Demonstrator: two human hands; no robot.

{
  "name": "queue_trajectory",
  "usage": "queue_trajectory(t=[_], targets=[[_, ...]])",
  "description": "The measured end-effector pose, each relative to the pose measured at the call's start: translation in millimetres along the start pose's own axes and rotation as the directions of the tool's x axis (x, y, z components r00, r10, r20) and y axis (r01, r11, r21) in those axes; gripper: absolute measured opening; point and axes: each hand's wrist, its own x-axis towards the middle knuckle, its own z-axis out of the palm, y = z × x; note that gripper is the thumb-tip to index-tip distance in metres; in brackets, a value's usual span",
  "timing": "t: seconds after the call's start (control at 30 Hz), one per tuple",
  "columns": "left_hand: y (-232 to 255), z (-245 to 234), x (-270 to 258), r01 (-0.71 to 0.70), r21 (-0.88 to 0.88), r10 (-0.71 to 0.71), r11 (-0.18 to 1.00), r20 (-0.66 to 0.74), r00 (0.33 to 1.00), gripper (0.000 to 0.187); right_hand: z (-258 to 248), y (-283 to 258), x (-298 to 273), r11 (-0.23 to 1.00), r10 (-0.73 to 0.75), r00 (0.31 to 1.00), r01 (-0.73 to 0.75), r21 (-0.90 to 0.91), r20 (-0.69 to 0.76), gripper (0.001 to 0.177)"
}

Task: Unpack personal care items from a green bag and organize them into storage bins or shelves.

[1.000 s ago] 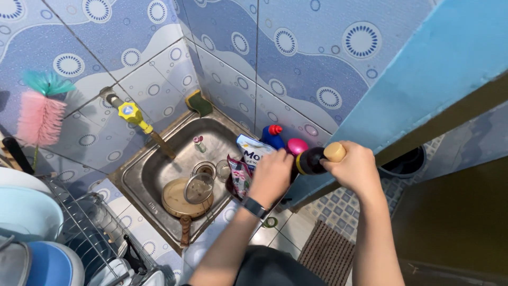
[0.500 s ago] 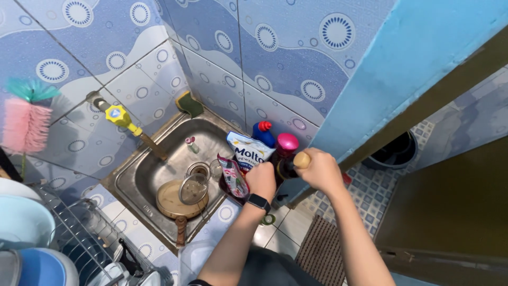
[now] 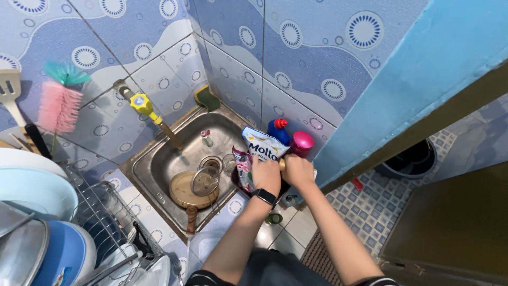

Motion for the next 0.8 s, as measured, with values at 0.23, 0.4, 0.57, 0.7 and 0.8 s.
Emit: queue_trajectory(t=[0.23, 0.4, 0.57, 0.7, 0.8], targets=[[-25, -37, -26, -0.209, -0.074, 0.191, 0.975, -0.197, 0.962, 0.017, -25, -3, -33, 0.977, -0.097, 0.983, 0.124, 0.172, -0.158, 0.045], [-40, -89, -84, -0.48, -0.268, 0.248, 0.835, -0.596, 0.764, 0.019, 11, 52, -30, 0.774, 0.02, 0.969, 0.141, 0.617, -0.247, 0.048], [-27, -37, -132, -0.357, -0.488, 0.053, 0.797, -0.531, 0.846, 0.018, 24, 51, -44, 0.338, 0.069, 0.988, 0.109, 0.935, -0.14, 0.046], [-24, -7, -127, -0.2, -0.526, -0.029, 0.826, -0.394, 0.918, 0.025, 18, 36, -50, 0.579, 0.085, 0.935, 0.236, 0.78, -0.345, 0.045], [-23, 18, -121, -0.115, -0.515, -0.051, 0.85, -0.296, 0.954, 0.036, 18, 29, -56, 0.728, 0.02, 0.926, 0.245, 0.64, -0.377, 0.048]])
